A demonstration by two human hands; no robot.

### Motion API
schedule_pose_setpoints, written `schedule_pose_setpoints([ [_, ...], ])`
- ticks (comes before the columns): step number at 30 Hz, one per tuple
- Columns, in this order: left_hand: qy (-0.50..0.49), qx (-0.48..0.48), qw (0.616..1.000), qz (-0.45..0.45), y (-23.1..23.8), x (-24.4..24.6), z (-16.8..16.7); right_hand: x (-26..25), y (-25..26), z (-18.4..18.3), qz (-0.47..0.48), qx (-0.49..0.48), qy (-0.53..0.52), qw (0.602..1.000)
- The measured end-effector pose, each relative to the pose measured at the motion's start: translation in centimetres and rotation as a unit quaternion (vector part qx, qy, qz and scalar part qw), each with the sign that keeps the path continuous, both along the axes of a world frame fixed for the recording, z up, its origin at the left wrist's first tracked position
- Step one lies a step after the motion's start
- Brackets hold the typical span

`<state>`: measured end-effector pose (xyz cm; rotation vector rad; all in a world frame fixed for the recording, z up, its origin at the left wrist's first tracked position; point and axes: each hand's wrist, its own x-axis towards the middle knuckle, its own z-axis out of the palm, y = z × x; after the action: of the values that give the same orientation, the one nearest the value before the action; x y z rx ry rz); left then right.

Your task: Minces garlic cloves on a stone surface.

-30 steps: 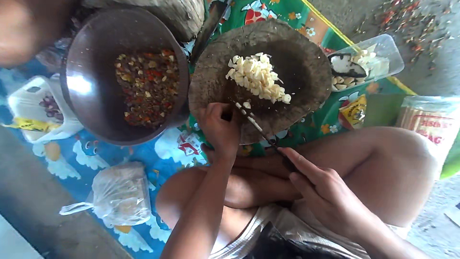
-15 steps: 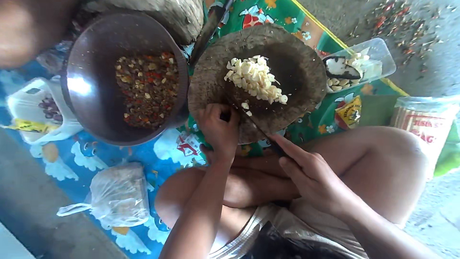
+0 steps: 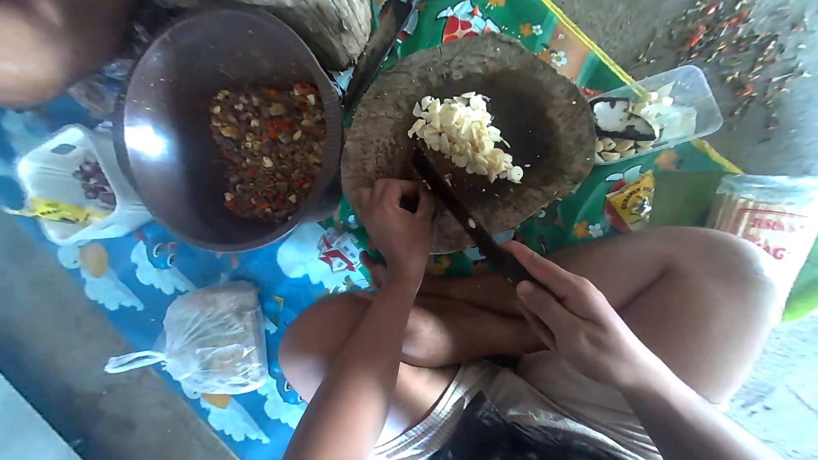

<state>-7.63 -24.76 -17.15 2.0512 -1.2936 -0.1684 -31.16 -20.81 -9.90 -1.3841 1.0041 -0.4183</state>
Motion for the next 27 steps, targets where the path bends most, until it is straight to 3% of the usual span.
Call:
schedule_pose_setpoints([
  [8,0.001,-0.006,1.000,-0.001,0.0,0.1,-0.2,0.8,-1.0,-0.5,-0.009,0.035,-0.027,0.999],
  [13,-0.011,-0.017,1.000,-0.007,0.0,0.2,-0.4,2.4,-1.7,-1.1,-0.002,-0.008,0.012,1.000],
  [20,0.018,-0.004,1.000,0.003,-0.2,0.4,0.0,-1.3,-1.3,-0.8,-0.024,0.025,-0.020,0.999],
  [23,0.083,-0.080,0.993,0.002,0.3,1.2,0.3,-0.7,-1.2,-0.6,-0.028,-0.040,0.011,0.999],
  [27,0.129,-0.127,0.983,0.026,1.8,2.3,1.1,0.7,-1.9,-0.1,0.038,-0.133,0.089,0.986],
])
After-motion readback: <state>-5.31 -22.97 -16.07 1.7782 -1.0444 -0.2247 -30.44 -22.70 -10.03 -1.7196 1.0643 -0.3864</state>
